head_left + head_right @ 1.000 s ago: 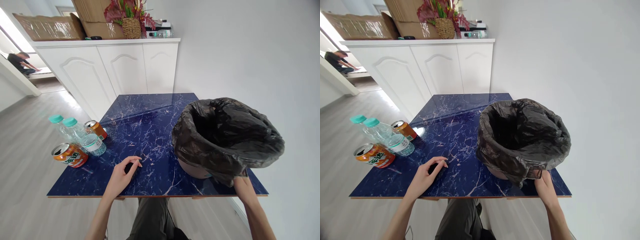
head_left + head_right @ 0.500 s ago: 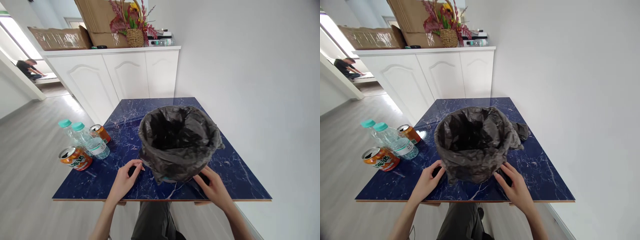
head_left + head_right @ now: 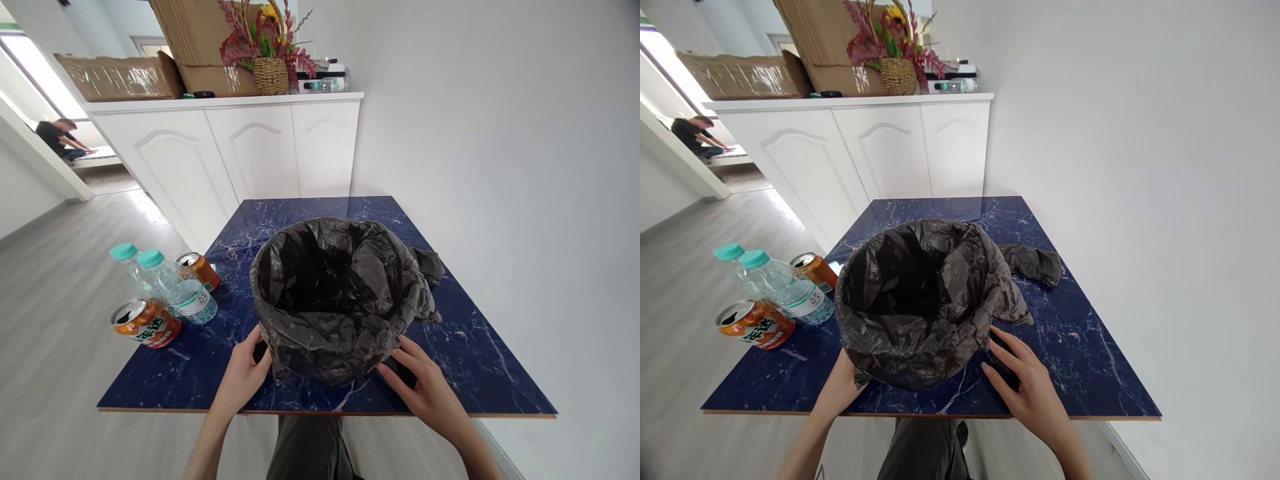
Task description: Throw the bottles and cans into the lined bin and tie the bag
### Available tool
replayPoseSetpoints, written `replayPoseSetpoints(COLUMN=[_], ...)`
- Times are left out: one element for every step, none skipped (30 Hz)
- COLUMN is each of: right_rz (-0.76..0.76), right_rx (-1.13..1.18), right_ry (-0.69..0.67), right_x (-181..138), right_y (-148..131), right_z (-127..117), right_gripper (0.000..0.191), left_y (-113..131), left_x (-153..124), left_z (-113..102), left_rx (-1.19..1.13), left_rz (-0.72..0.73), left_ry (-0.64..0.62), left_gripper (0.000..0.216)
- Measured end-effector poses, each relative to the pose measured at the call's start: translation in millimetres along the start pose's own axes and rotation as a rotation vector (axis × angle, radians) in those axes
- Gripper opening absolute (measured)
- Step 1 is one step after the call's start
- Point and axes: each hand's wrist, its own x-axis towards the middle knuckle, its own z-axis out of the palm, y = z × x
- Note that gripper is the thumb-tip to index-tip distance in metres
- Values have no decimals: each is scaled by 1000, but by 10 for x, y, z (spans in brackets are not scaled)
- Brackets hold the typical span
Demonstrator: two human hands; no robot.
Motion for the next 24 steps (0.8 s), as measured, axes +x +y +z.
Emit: replayPoseSetpoints(right_rz=[11,19,22,21,17,13,11,9,8,10,14,21,29,38,48,56,65,72,79,86,95,104,113,121], right_rx=[0,-1,-1,-1,0,2,5,10,18,27,37,48,60,74,88,100,110,117,120,122,122,122,121,119], right_ry=[-6,-8,-5,4,18,31,44,52,55,53,49,47,48,48,48,48,47,49,51,55,56,54,50,50], right_x=[-4,-9,-14,-17,-18,-17,-14,-10,-4,3,9,15,20,25,29,31,33,34,34,34,32,30,27,24], right_y=[4,7,8,8,6,3,0,-1,-1,1,5,10,16,21,26,30,32,34,36,37,39,42,45,49], right_z=[10,20,29,36,40,42,40,37,31,24,17,10,4,-1,-5,-8,-10,-11,-12,-13,-13,-13,-12,-10], right_gripper=[43,44,45,44,44,43,43,43,43,42,42,41,41,40,40,39,39,38,38,37,37,38,38,38], left_y=[1,3,7,11,16,20,23,25,26,25,23,19,13,5,-5,-17,-31,-45,-61,-76,-89,-99,-103,-100], left_x=[-1,-1,-1,0,1,2,3,3,3,3,3,3,4,6,8,12,17,21,26,28,28,24,15,1], left_z=[-1,-3,-4,-5,-5,-5,-4,-3,-3,-2,-1,-1,-1,-1,-1,0,3,7,14,24,35,45,52,51], left_rx=[-4,-6,-7,-6,-2,3,10,17,24,30,35,39,43,48,54,61,67,72,73,72,69,66,64,63], left_rz=[-1,-2,-3,-3,-2,1,4,7,9,10,11,12,13,14,16,18,20,26,33,42,48,50,49,46], left_ry=[-7,-13,-15,-15,-12,-8,-5,-2,-2,-3,-5,-6,-8,-8,-9,-9,-9,-6,-3,-1,2,7,13,26], left_gripper=[43,45,46,46,46,46,45,43,42,41,40,39,39,39,39,39,39,39,39,38,37,36,35,34])
